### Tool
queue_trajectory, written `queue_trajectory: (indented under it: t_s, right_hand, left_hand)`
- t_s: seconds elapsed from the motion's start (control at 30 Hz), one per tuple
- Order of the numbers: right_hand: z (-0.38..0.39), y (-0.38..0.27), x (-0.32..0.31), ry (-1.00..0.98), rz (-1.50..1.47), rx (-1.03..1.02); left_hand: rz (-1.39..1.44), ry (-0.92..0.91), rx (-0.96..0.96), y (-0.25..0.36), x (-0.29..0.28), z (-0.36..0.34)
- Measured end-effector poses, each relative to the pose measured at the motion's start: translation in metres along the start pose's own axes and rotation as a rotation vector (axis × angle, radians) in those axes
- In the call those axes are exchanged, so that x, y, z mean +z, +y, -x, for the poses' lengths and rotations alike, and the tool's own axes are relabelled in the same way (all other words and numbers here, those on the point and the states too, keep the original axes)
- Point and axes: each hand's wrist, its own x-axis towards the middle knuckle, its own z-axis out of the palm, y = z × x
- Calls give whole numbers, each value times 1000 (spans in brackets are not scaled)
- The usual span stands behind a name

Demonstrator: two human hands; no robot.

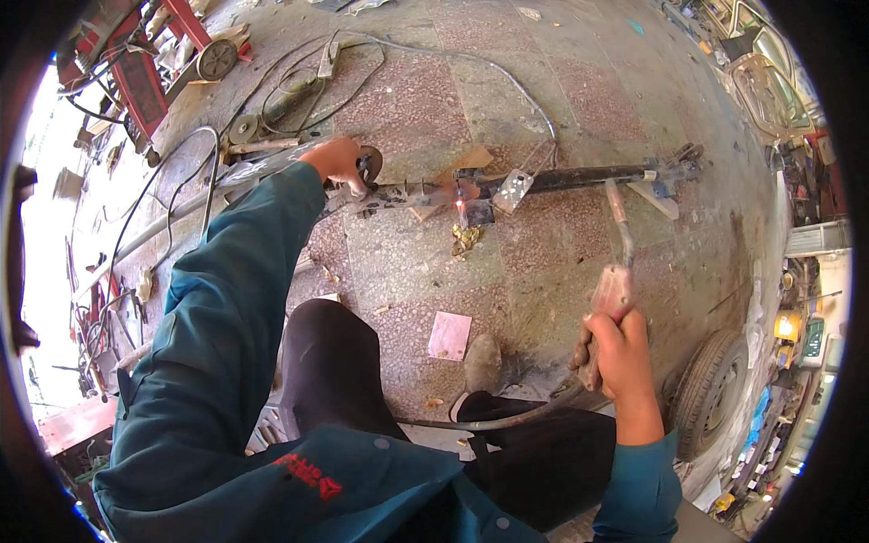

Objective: The person welds a metal axle assembly using a handheld welding torch. They reposition the axle and apply welds to multiple joints while seated on the floor.

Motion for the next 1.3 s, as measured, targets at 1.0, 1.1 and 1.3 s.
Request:
queue_trajectory:
  t_s: [1.0, 1.1, 1.3]
  right_hand:
    - [-77, 12, 18, -289, 233, 80]
    - [-86, 20, 20, -301, 274, 113]
    - [-101, 43, 45, -366, 509, 135]
  left_hand:
    - [191, 623, -124, 7, 140, 101]
    - [406, 635, -156, 13, 140, 103]
    - [638, 741, -346, 12, 190, 105]
